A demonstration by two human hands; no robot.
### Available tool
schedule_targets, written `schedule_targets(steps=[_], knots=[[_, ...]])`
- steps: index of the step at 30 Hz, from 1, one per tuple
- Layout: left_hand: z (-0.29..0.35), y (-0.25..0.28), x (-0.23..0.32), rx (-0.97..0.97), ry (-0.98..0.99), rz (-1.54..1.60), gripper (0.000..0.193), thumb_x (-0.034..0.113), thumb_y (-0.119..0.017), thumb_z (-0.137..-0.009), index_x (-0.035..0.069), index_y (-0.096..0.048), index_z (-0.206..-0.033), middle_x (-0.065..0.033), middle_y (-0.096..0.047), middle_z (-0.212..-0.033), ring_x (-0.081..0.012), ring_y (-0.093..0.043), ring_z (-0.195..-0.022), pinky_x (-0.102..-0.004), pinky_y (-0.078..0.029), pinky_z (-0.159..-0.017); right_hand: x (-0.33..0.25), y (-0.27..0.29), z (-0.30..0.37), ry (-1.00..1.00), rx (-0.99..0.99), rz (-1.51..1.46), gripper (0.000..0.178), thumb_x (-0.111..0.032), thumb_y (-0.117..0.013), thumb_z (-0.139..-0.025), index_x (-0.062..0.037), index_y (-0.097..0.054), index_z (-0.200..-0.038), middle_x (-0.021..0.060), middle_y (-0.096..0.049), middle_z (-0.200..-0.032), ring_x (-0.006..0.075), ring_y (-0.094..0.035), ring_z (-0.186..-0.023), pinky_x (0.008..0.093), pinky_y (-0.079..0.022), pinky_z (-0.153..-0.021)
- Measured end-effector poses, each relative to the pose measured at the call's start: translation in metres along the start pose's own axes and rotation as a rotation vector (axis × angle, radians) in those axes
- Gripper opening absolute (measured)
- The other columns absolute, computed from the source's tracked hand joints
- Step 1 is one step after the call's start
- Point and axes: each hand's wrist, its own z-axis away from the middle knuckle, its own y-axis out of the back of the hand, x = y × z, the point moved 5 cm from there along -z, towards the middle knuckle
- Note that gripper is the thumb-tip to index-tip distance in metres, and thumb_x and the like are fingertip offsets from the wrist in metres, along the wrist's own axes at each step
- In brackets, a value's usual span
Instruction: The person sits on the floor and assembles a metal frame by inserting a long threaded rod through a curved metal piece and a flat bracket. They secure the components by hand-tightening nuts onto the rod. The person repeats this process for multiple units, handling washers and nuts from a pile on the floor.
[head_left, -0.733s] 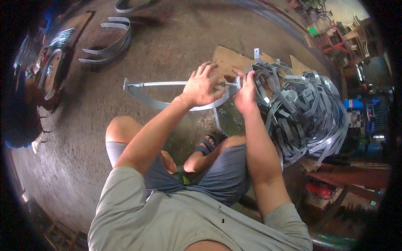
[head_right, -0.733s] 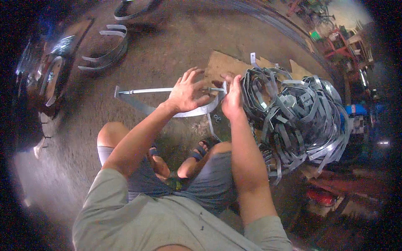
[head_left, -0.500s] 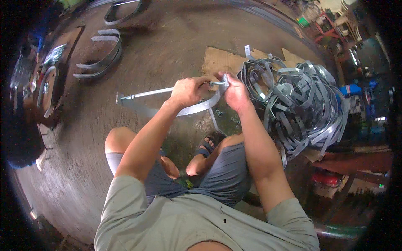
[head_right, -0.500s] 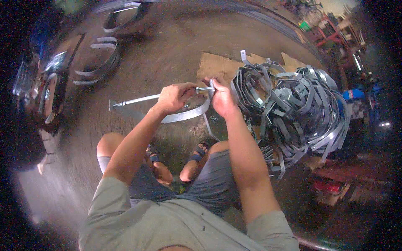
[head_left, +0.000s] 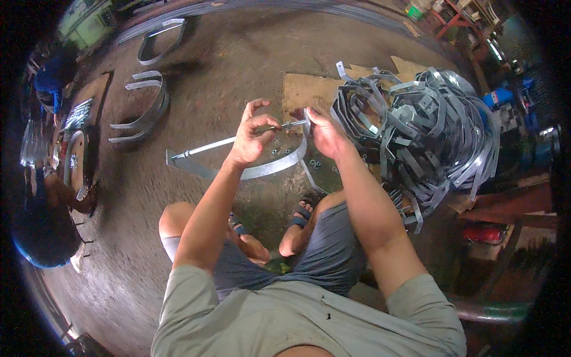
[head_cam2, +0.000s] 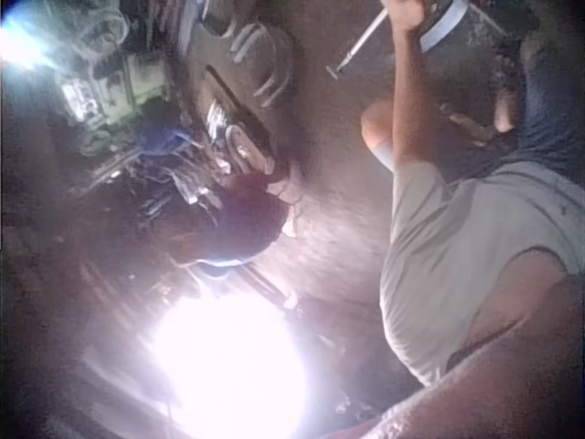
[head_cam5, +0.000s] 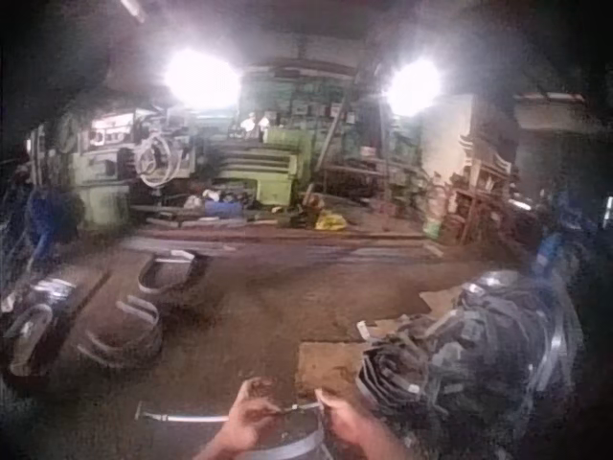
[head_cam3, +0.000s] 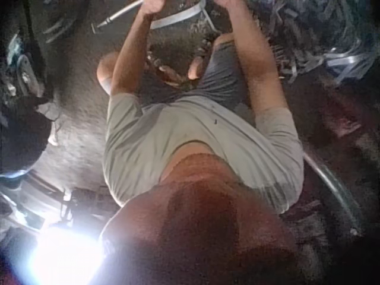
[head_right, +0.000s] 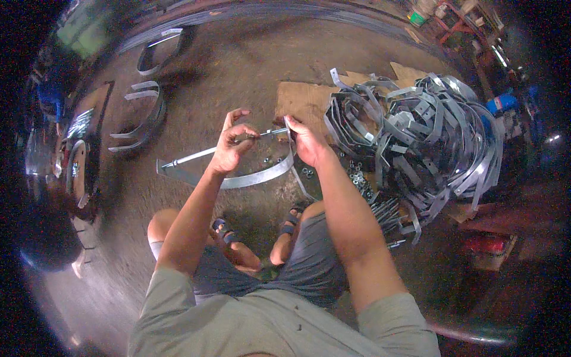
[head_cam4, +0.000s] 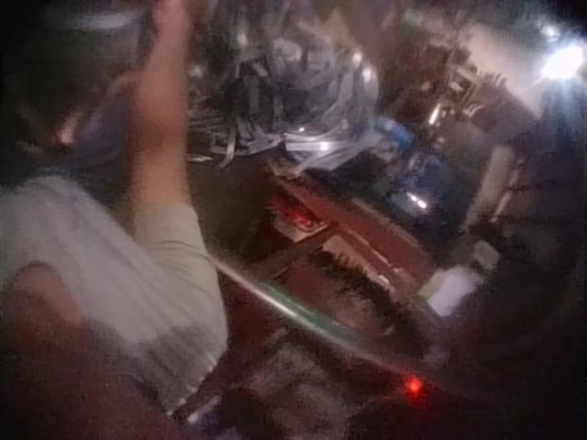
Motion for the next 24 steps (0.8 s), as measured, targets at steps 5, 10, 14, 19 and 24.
schedule_targets(steps=[5, 10, 14, 19, 24], knots=[[0.0, -0.007, 0.009, -0.027, 0.004, -0.31, 0.042, 0.013, -0.067, -0.069, 0.018, -0.073, -0.11, -0.0138, -0.046, -0.141, -0.0341, -0.044, -0.133, -0.0445, -0.037, -0.111, 0.004, 0.004, -0.003, -0.008, -0.059, 0.096, 0.04, -0.045, -0.065, -0.094, -0.0118, -0.068, -0.116, -0.0019, -0.063, -0.116, 0.0158, -0.052, -0.108, 0.033, -0.038, -0.093], [0.003, -0.002, 0.0, 0.048, -0.01, -0.223, 0.037, 0.012, -0.064, -0.067, 0.017, -0.076, -0.102, -0.0122, -0.048, -0.139, -0.0327, -0.044, -0.131, -0.0456, -0.037, -0.11, 0.002, -0.005, 0.001, -0.033, -0.062, 0.121, 0.04, -0.048, -0.064, -0.093, -0.0144, -0.069, -0.115, -0.0017, -0.063, -0.116, 0.0166, -0.052, -0.109, 0.0347, -0.037, -0.096], [0.001, 0.007, -0.015, -0.031, -0.068, -0.012, 0.041, 0.016, -0.065, -0.071, 0.017, -0.073, -0.111, -0.0126, -0.048, -0.14, -0.0343, -0.044, -0.131, -0.047, -0.035, -0.111, 0.004, -0.008, -0.001, -0.056, -0.026, 0.164, 0.04, -0.05, -0.064, -0.093, -0.0153, -0.069, -0.114, -0.0015, -0.064, -0.114, 0.0176, -0.053, -0.109, 0.0359, -0.038, -0.096], [0.003, -0.005, 0.012, -0.036, -0.018, -0.449, 0.027, 0.022, -0.068, -0.079, 0.012, -0.074, -0.103, -0.0159, -0.047, -0.137, -0.0336, -0.043, -0.131, -0.0455, -0.034, -0.11, 0.007, -0.004, -0.001, -0.037, -0.114, 0.146, 0.041, -0.048, -0.065, -0.093, -0.0128, -0.068, -0.113, -0.0009, -0.064, -0.111, 0.0178, -0.053, -0.108, 0.0361, -0.04, -0.094], [0.004, 0.013, -0.014, 0.044, 0.041, 0.043, 0.037, 0.027, -0.066, -0.086, 0.008, -0.068, -0.117, -0.0168, -0.043, -0.143, -0.0311, -0.042, -0.136, -0.0421, -0.036, -0.11, 0.003, -0.011, 0.001, -0.045, -0.057, 0.166, 0.038, -0.044, -0.066, -0.094, -0.0105, -0.069, -0.112, -0.0003, -0.065, -0.108, 0.0156, -0.054, -0.102, 0.0328, -0.041, -0.091]])
